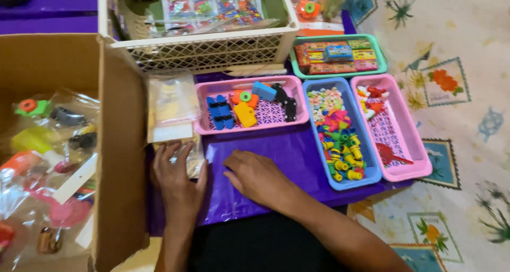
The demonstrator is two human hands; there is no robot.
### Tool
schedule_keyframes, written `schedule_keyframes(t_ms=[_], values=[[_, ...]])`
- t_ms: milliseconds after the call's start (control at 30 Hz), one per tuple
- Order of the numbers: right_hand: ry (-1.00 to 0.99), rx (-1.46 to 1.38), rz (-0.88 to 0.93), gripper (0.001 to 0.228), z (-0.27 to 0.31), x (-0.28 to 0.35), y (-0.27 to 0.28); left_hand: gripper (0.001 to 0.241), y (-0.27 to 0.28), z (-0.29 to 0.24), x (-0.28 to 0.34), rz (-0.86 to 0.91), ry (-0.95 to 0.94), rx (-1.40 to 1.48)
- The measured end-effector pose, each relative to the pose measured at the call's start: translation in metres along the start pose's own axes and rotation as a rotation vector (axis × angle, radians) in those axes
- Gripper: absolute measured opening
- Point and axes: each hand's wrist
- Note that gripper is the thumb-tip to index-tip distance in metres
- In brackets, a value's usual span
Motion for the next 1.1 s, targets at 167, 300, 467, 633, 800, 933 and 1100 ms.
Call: schedule_keyframes(t_ms=[167, 300, 467, 633, 800, 933, 1100], values=[[0.038, -0.078, 0.025, 0.020, 0.010, -0.020, 0.030, 0.061, -0.011, 0.008, 0.000, -0.038, 0.027, -0.009], [0.012, -0.051, 0.061, 0.021, 0.013, -0.018, 0.023, 0.060, -0.012, 0.009, 0.005, -0.007, 0.050, 0.001], [-0.006, -0.045, 0.129, 0.022, 0.009, -0.016, 0.016, 0.060, -0.014, 0.010, 0.006, -0.008, 0.046, -0.012], [0.005, -0.059, 0.185, 0.026, 0.011, -0.018, 0.026, 0.061, -0.015, 0.011, 0.006, -0.003, 0.043, -0.020], [0.081, -0.110, -0.032, 0.013, 0.009, -0.031, 0.018, 0.067, -0.014, 0.010, 0.004, -0.024, 0.042, 0.039], [0.208, -0.103, -0.324, 0.008, 0.013, -0.063, 0.010, 0.069, -0.008, 0.007, 0.004, -0.033, 0.058, 0.032], [0.285, 0.048, -0.436, 0.010, 0.004, -0.105, 0.000, 0.063, -0.006, 0.004, 0.001, -0.010, 0.052, 0.054]])
Point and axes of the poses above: each hand's wrist, its own x-axis away from the middle knuckle, its own y-axis out of the back of the hand, z = x × y
